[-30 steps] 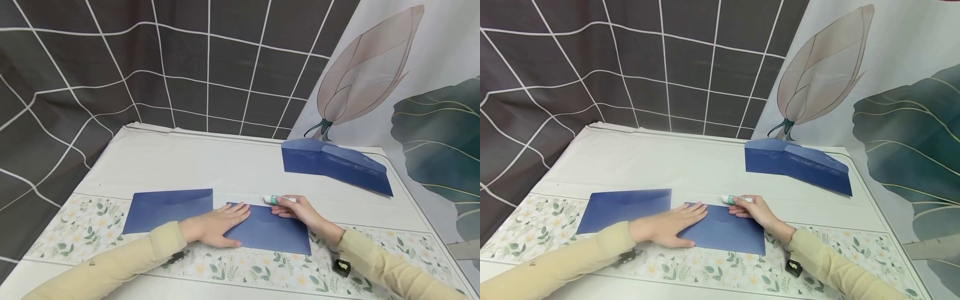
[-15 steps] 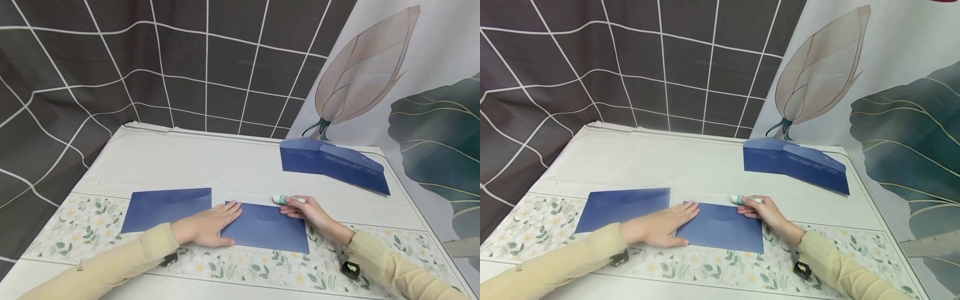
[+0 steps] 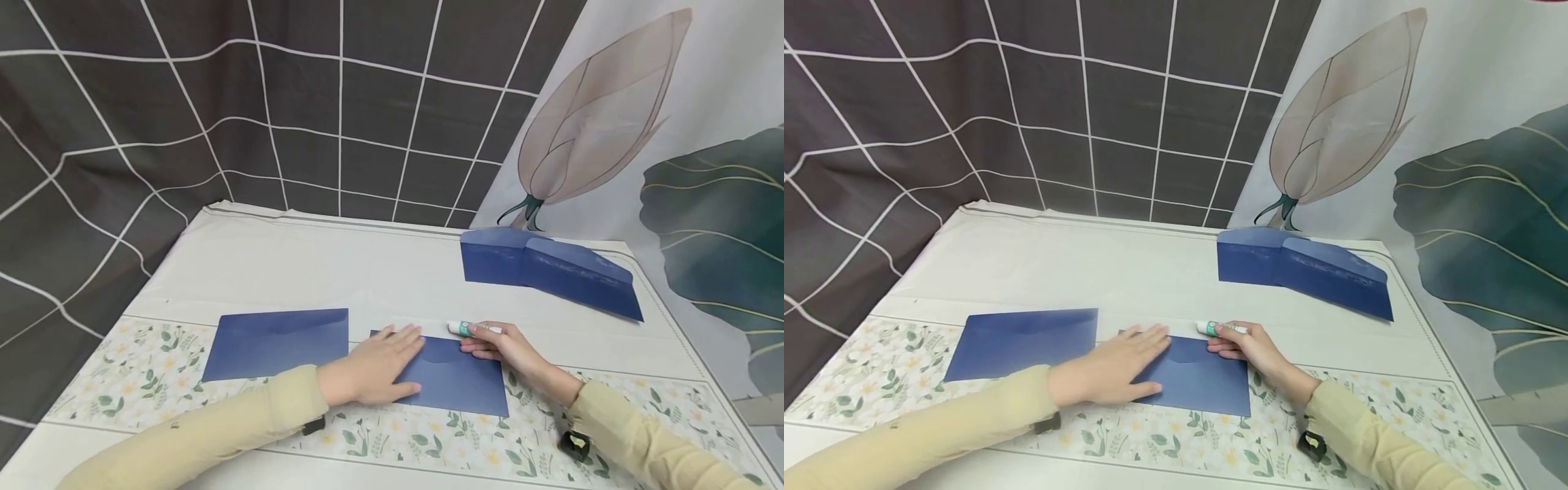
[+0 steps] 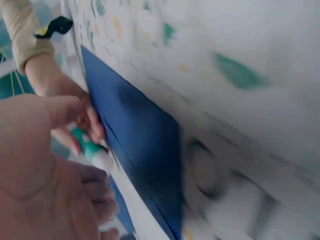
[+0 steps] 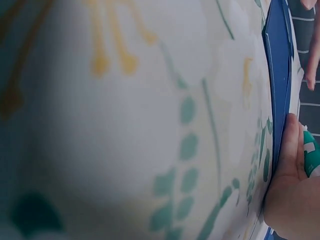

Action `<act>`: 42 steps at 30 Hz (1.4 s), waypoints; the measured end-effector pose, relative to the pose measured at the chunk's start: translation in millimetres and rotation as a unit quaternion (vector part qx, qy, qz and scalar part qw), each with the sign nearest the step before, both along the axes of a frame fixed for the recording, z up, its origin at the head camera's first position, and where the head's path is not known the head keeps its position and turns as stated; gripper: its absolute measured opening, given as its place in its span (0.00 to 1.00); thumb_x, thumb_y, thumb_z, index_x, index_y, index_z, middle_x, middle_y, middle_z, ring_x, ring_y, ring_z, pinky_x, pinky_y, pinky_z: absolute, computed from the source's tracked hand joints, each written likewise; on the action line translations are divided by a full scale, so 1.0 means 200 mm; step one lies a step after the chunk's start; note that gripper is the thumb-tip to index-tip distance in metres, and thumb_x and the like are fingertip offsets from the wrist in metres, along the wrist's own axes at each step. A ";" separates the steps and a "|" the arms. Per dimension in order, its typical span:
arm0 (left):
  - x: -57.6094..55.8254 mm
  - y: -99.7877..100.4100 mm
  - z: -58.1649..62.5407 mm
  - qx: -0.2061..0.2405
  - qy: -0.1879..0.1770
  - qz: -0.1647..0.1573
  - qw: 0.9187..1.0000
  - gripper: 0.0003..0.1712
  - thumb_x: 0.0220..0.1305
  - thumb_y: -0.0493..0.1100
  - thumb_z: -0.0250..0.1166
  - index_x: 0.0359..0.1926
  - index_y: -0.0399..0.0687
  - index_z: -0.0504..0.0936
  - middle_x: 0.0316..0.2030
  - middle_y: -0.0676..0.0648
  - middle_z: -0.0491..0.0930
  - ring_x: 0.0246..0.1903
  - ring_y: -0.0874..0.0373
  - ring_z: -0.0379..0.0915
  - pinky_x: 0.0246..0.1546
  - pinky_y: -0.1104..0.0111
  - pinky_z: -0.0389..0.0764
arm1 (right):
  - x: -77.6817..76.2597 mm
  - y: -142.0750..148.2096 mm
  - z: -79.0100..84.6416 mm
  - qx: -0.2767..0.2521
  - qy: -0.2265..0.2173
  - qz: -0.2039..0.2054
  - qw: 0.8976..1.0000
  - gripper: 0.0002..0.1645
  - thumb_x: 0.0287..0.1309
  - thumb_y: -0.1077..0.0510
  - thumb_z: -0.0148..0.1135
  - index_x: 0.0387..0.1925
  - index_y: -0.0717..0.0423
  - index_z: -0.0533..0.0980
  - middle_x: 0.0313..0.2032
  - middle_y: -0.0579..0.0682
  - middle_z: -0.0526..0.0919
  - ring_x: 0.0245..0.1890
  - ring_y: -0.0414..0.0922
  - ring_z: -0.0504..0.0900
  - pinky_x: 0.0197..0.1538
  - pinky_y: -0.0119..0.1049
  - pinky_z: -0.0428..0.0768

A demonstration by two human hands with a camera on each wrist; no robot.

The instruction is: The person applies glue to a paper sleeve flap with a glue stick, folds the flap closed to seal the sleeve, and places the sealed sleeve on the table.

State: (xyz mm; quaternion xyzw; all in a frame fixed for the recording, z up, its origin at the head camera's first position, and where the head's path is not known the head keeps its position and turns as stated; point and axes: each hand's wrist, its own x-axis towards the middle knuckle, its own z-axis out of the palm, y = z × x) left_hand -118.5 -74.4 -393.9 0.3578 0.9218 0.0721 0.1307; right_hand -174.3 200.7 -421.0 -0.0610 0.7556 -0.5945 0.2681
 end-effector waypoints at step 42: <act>0.02 -0.03 -0.09 0.008 -0.075 -0.045 0.996 0.42 0.70 0.62 0.47 0.76 0.50 0.46 0.76 0.51 0.39 0.76 0.60 0.34 0.75 0.60 0.43 | 0.04 0.01 0.01 -0.031 -0.006 -0.007 0.999 0.28 0.65 0.50 0.58 0.57 0.68 0.70 0.45 0.54 0.87 0.45 0.37 0.86 0.51 0.30 0.81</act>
